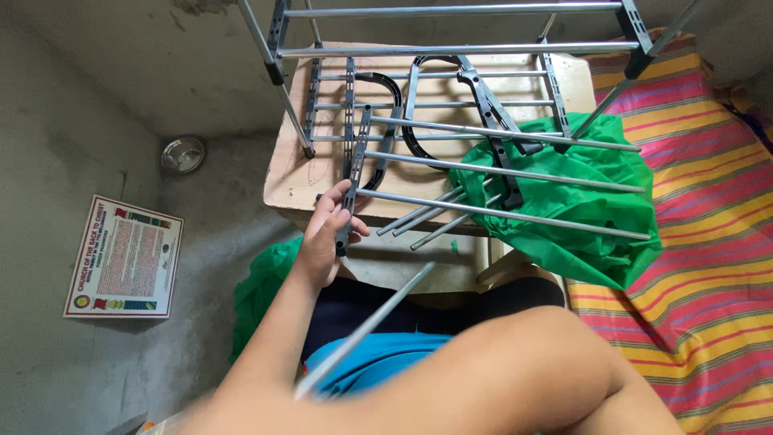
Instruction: The person disassembles a folding metal clothes-drying rack, detaching plastic end frames and pulling aluminum tubes free, places the loose tubes into a green plastic bag, then reassembles the rack by reinserting the tubes and reattaching the plastic frame pieces.
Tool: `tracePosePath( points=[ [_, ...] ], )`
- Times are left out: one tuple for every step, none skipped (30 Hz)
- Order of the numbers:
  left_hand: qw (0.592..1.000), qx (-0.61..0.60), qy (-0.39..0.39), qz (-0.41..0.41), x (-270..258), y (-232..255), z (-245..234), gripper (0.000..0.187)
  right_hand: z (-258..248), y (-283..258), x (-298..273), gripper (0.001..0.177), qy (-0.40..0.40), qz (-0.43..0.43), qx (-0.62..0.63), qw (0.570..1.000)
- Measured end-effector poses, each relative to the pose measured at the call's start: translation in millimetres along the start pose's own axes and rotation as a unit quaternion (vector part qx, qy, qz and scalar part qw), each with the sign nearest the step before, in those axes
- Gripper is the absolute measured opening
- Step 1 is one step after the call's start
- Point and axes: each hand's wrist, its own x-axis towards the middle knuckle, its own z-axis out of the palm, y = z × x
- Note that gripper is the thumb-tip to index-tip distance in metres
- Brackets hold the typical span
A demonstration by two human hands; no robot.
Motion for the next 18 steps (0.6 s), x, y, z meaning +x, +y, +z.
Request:
tracePosePath(
  points=[
    [1.000,-0.011,-0.003,0.009,-1.4,-3.3,-0.5,0.070,-4.6,-4.7,10.9,0.051,0.017,0.011,-0.005,1.000],
    [1.000,-0.020,-0.007,0.020,-0.3,-5.6,-0.5,0.068,-16.6,-2.7,15.6,0.054,0.034,0.023,-0.012,0.999],
    [0.999,-0.030,-0.011,0.032,0.7,-7.0,-1.4,0.067,-30.4,1.9,17.0,0.056,0.058,0.040,-0.016,0.997],
    [0.999,-0.038,-0.015,0.029,-0.4,-8.9,-2.9,0.065,-44.5,7.6,13.4,0.058,0.079,0.058,-0.018,0.995],
    [0.998,-0.047,-0.020,0.026,-1.0,-10.8,-4.0,0.063,-60.9,16.6,5.2,0.060,0.106,0.074,-0.013,0.991],
    [0.998,-0.056,-0.023,0.024,-1.8,-12.6,-3.9,0.062,-78.3,25.8,-8.5,0.054,0.127,0.083,-0.008,0.988],
    [0.997,-0.065,-0.026,0.022,-2.6,-13.8,-3.4,0.061,-93.9,32.2,-26.3,0.048,0.148,0.093,-0.002,0.985],
    [0.997,-0.075,-0.027,0.019,-4.1,-14.5,-2.4,0.060,-100.4,37.3,-41.5,0.057,0.116,0.208,-0.049,0.970],
    [0.996,-0.085,-0.029,0.017,-3.9,-14.1,-0.8,0.060,-104.3,46.4,-54.5,0.068,0.080,0.319,-0.096,0.939],
    [0.995,-0.097,-0.022,0.011,-5.0,-13.3,1.7,0.062,-104.4,52.8,-69.0,0.062,0.070,0.321,-0.111,0.938],
    [0.994,-0.110,-0.015,0.005,-5.0,-12.0,5.2,0.064,-99.8,58.5,-82.5,0.056,0.059,0.321,-0.126,0.937],
    [0.993,-0.122,-0.008,-0.003,-7.4,-10.5,8.4,0.067,-91.0,64.3,-94.1,0.052,0.061,0.322,-0.154,0.932],
    [0.990,-0.140,0.002,-0.010,-9.7,-8.5,11.9,0.066,-81.6,69.7,-104.9,0.049,0.062,0.322,-0.182,0.927],
    [0.987,-0.158,0.010,-0.018,-11.6,-5.7,15.4,0.066,-71.9,74.5,-114.3,0.045,0.065,0.322,-0.209,0.921],
    [0.984,-0.175,0.019,-0.026,-14.0,-2.9,19.1,0.065,-63.0,78.4,-122.1,0.039,0.061,0.334,-0.221,0.914],
    [0.985,-0.169,0.025,-0.028,-15.8,0.7,22.1,0.065,-55.5,81.6,-127.9,0.033,0.058,0.346,-0.234,0.907],
    [0.986,-0.164,0.032,-0.030,-17.6,4.1,25.0,0.066,-50.5,85.3,-131.6,0.027,0.056,0.358,-0.247,0.899],
    [0.986,-0.159,0.037,-0.032,-19.2,6.6,28.3,0.066,-47.2,88.5,-133.5,0.030,0.049,0.346,-0.255,0.901]
  ],
)
